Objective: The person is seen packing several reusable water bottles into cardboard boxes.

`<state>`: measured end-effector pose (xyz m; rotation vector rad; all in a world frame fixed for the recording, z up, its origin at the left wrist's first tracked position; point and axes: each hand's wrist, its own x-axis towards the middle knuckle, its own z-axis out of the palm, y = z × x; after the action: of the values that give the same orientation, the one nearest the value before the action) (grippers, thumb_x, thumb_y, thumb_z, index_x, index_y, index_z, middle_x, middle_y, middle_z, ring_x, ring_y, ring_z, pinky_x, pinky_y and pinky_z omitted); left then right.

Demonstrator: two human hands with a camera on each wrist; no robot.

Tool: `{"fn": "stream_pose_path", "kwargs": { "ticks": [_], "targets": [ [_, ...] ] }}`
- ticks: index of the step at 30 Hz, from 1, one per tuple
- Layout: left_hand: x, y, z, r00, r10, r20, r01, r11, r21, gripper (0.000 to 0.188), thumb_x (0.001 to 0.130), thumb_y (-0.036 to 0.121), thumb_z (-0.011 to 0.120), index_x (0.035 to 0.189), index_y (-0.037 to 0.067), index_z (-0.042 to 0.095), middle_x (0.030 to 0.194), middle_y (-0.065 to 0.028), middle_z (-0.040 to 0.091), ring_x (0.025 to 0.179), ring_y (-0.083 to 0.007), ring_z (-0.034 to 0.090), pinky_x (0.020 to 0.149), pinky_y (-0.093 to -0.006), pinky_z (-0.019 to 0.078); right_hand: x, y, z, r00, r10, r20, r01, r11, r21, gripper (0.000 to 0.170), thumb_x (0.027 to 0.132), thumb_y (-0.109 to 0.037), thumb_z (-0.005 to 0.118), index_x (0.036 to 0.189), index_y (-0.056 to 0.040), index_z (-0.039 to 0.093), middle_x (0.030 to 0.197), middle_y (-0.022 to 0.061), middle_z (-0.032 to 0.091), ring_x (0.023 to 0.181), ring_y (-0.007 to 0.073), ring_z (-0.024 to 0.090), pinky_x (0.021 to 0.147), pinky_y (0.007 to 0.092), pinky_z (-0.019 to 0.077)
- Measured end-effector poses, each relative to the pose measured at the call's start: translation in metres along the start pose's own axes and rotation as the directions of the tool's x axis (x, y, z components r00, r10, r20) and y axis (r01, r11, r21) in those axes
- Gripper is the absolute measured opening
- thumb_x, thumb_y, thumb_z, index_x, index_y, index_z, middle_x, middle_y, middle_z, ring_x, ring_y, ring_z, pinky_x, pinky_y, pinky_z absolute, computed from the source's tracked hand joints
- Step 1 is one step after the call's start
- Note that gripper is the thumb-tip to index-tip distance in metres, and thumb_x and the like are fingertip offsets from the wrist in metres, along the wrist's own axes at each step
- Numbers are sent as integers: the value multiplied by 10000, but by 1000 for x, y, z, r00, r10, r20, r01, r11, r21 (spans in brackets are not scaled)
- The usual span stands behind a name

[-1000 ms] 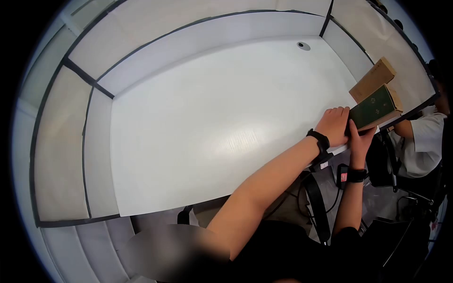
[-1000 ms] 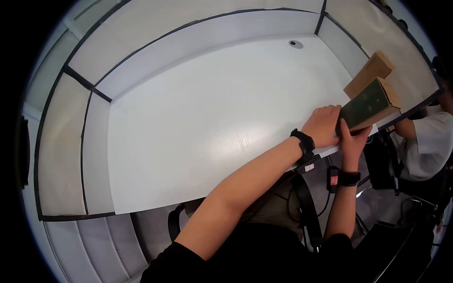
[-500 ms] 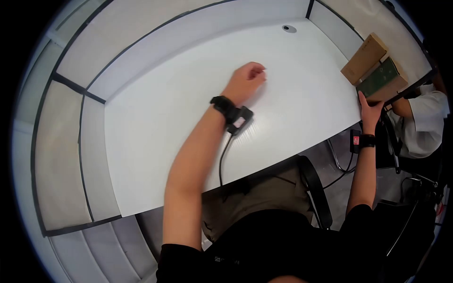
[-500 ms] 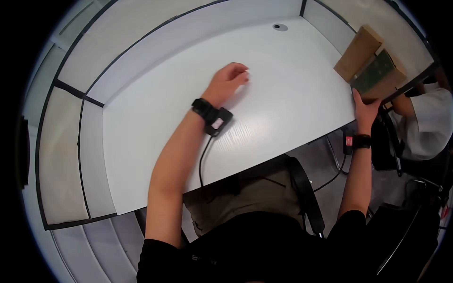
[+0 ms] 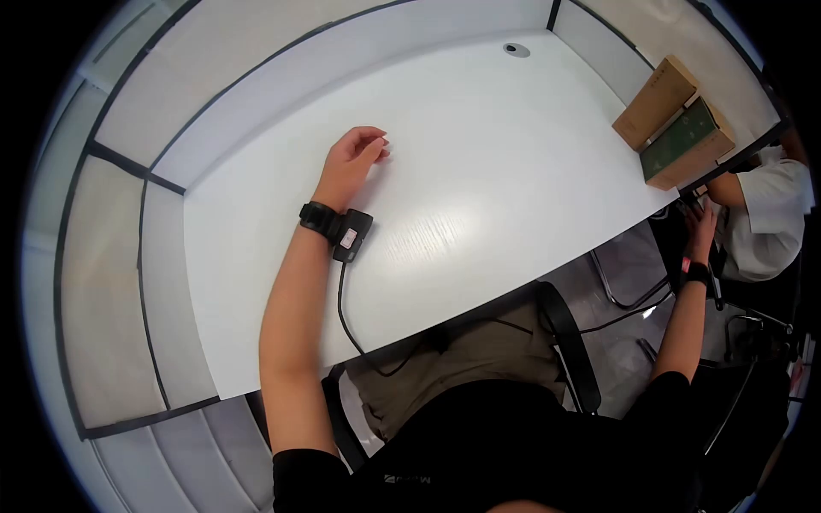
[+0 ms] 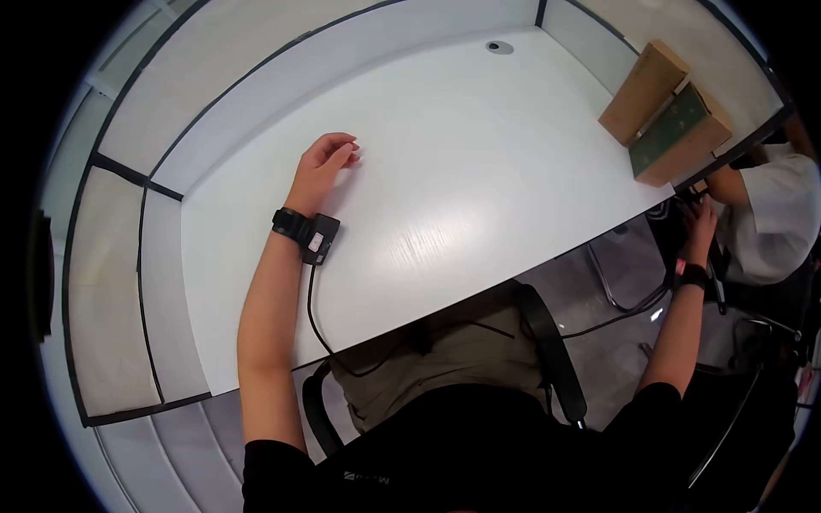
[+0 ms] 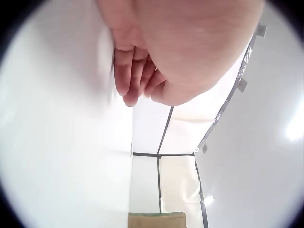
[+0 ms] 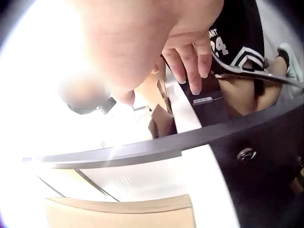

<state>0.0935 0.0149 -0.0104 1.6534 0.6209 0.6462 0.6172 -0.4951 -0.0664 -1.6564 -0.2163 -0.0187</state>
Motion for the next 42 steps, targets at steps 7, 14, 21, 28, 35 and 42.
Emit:
{"fn": "stream_pose_path", "kwargs": {
  "ticks": [7, 14, 21, 28, 35, 42],
  "targets": [
    [0, -2, 2, 1000, -18, -25, 18, 1000, -2, 243, 1010, 159, 595, 1195, 10, 643, 1086, -81, 691, 972, -160, 655, 915, -309, 524, 120, 62, -25, 930, -202, 307, 359, 313, -879, 459, 825, -214, 706, 1268, -157, 601, 980, 217, 711, 1007, 394, 668, 815, 493, 537],
    [0, 0, 4, 1000, -3, -15, 4, 998, 70, 242, 1015, 157, 586, 1198, 7, 638, 1080, -84, 695, 965, -158, 661, 912, -305, 524, 135, 106, -63, 923, -341, 179, 379, 885, -270, 177, 1026, -257, 558, 1027, -97, 634, 658, -36, 443, 523, 113, 438, 473, 259, 325],
    [2, -3, 4, 1000, 0, -5, 1, 997, 76, 242, 1012, 155, 585, 1192, 1, 634, 1051, -73, 693, 954, -151, 664, 894, -283, 516, 19, -32, 16, 900, 435, -7, -384, 801, 459, 354, 956, -459, 627, 1021, -123, 538, 734, -7, 528, 541, 131, 478, 435, 253, 348],
    [0, -1, 4, 1000, 10, -3, -10, 999, 53, 248, 1010, 160, 592, 1196, 0, 633, 1060, -71, 695, 953, -153, 664, 899, -294, 517, 83, 42, -29, 928, -216, 302, 363, 706, -609, 477, 910, -235, 675, 1366, -128, 586, 1055, 239, 709, 966, 436, 676, 801, 476, 540],
    [1, -1, 5, 1000, 16, 6, -16, 996, 91, 254, 1006, 166, 602, 1200, 4, 636, 1067, -74, 696, 963, -159, 672, 879, -294, 517, 88, 65, -97, 932, 270, 241, -298, 950, 91, 587, 934, -461, 637, 1364, -72, 544, 1166, 93, 687, 1070, 285, 676, 857, 398, 536],
    [0, -1, 4, 1000, 22, 8, -22, 997, 71, 251, 1007, 160, 603, 1197, 0, 633, 1066, -79, 691, 963, -162, 671, 899, -293, 522, -1, -18, -39, 975, -181, 128, 195, 974, -113, 631, 938, -149, 693, 1487, -78, 390, 1394, 152, 529, 1224, 278, 576, 1039, 373, 485]
  ]
}}
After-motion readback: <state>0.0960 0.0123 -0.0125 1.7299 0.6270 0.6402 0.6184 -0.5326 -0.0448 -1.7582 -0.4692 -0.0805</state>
